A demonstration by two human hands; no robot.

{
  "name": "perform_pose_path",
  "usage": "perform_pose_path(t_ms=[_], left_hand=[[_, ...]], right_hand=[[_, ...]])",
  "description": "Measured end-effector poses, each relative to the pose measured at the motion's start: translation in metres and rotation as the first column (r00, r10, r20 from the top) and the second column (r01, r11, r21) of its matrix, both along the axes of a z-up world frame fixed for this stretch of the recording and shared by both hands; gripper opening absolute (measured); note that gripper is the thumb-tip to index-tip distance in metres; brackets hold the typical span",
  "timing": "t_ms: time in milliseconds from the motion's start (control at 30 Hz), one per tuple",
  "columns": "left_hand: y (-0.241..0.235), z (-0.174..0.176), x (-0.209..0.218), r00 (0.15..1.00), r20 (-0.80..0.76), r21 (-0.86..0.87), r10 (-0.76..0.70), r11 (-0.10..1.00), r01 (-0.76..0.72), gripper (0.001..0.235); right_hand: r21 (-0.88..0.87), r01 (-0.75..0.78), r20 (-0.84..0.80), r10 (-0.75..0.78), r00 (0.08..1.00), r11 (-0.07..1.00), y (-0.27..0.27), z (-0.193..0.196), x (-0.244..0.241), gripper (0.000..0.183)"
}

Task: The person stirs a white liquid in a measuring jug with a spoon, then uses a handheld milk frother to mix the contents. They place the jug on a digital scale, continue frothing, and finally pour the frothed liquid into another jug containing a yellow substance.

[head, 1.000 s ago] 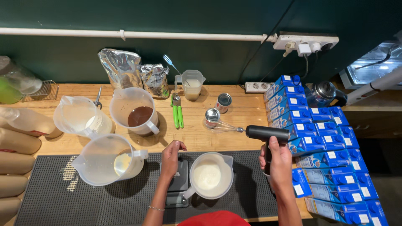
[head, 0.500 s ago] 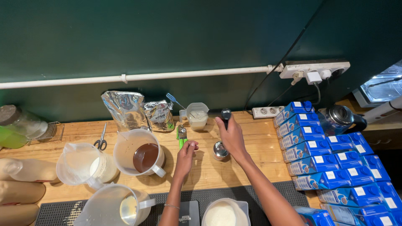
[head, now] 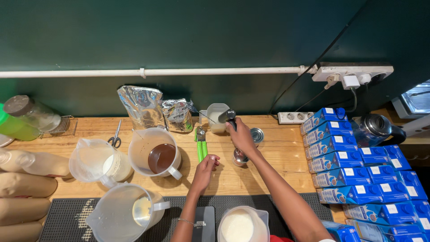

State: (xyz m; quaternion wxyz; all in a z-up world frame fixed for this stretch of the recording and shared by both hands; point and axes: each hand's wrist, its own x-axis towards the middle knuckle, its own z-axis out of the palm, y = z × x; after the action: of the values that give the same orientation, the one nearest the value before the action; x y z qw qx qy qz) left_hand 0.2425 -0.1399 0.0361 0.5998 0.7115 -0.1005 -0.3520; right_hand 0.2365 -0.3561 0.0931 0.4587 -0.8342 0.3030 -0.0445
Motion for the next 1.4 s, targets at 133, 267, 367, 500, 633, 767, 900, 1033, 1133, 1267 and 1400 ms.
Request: perform_pose_path(t_ms=[133, 267, 367, 500, 633, 767, 900, 1033, 1133, 1267, 1400], left_hand=[[0.021, 0.01, -0.027, 1.0, 0.023, 0.022, -0.016, 1.0, 0.015, 0.033], [0.048, 0.014, -0.063, 0.999, -0.003, -0.013, 0.035, 0.999, -0.035, 0.035], [0.065, -0.003, -0.089, 0.996, 0.001, -0.08, 0.085, 0.993, -0.085, 0.038], [0.082, -0.018, -0.131, 0.991, -0.029, -0.211, 0.132, 0.968, -0.135, 0.045], [0.089, -0.01, -0.163, 0.992, -0.04, -0.252, 0.119, 0.96, -0.126, 0.053], [0.09, -0.018, -0.173, 0.957, -0.261, -0.285, 0.129, 0.937, -0.204, 0.069], [0.096, -0.059, -0.177, 1.0, -0.004, -0.239, 0.014, 0.971, -0.014, 0.045], [0.092, -0.097, -0.191, 0.991, -0.094, -0.28, 0.091, 0.953, -0.114, 0.04], [0.087, -0.081, -0.213, 0.989, -0.13, -0.288, 0.072, 0.951, -0.107, 0.044], [0.056, -0.013, -0.241, 0.986, -0.027, -0.287, 0.166, 0.943, -0.167, 0.047], [0.03, -0.038, -0.256, 0.985, -0.027, -0.296, 0.171, 0.94, -0.171, 0.053]], right_hand=[[-0.022, 0.022, 0.045, -0.021, 0.999, 1.0, 0.012, 0.04, -0.033, 0.057], [-0.036, 0.105, 0.166, -0.097, 0.981, 0.994, 0.026, 0.064, -0.091, 0.057], [0.06, 0.163, 0.201, -0.172, 0.964, 0.985, 0.035, 0.057, -0.146, 0.054], [0.4, 0.25, 0.256, -0.369, 0.893, 0.882, 0.068, 0.016, -0.232, 0.045], [0.54, 0.277, 0.229, -0.455, 0.861, 0.795, 0.126, -0.051, -0.301, 0.049], [0.763, 0.196, 0.189, -0.503, 0.843, 0.615, 0.173, -0.092, -0.329, 0.072], [0.787, 0.018, 0.351, -0.471, 0.809, 0.616, 0.189, -0.088, -0.32, 0.076], [0.823, 0.067, 0.302, -0.534, 0.79, 0.564, 0.195, -0.08, -0.319, 0.074], [0.845, 0.221, 0.14, -0.602, 0.786, 0.486, 0.195, -0.026, -0.315, 0.068], [0.77, 0.235, 0.219, -0.591, 0.776, 0.593, 0.174, -0.035, -0.323, 0.065], [0.765, 0.259, 0.26, -0.651, 0.713, 0.59, 0.157, -0.021, -0.33, 0.07]])
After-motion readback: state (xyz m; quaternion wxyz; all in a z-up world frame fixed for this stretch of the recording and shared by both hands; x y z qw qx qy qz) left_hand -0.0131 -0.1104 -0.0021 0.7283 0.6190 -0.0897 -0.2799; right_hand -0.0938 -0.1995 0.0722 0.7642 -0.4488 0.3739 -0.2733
